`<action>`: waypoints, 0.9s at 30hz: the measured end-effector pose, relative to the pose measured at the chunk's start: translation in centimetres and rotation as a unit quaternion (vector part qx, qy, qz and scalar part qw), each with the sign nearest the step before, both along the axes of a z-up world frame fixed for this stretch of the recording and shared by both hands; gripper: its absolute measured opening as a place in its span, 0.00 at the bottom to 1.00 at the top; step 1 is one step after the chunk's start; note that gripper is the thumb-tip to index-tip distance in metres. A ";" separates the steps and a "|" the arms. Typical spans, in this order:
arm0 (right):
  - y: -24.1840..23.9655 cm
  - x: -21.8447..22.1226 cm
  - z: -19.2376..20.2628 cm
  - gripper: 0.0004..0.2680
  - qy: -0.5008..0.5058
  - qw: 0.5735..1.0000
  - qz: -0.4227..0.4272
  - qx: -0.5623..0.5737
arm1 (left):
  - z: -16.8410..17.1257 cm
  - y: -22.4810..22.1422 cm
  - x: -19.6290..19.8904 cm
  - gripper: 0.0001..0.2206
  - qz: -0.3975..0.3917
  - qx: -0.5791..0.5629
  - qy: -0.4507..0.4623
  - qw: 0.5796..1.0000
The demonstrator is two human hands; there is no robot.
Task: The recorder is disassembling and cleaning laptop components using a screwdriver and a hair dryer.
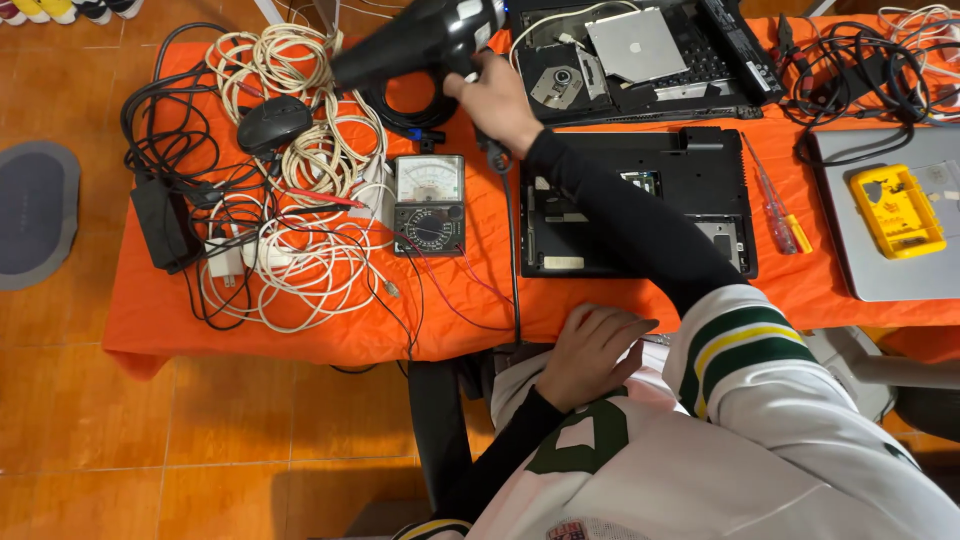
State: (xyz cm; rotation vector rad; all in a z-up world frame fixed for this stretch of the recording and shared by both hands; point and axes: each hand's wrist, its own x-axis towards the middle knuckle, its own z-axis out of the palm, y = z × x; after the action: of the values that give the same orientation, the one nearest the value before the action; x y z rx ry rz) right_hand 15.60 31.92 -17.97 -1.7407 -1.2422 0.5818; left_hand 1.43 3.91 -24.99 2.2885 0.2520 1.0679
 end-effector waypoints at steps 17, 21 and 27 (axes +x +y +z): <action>-30.5 11.4 9.2 0.03 0.463 0.868 0.118 0.132 | -1.6 0.2 -0.5 0.14 0.009 0.220 -0.178 0.959; -38.6 13.9 5.1 0.05 0.436 0.888 -0.002 0.147 | 0.4 1.9 -1.2 0.10 0.187 0.108 -0.237 0.947; -46.3 12.0 3.7 0.06 0.384 0.890 -0.161 0.184 | 3.8 6.1 -2.0 0.10 0.289 0.037 -0.086 0.953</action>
State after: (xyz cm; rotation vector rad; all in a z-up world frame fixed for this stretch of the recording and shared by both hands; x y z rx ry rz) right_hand 27.63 -14.40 -14.28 -1.1654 -0.4469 0.6864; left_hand -0.60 10.04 -21.19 2.2186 0.8605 1.5750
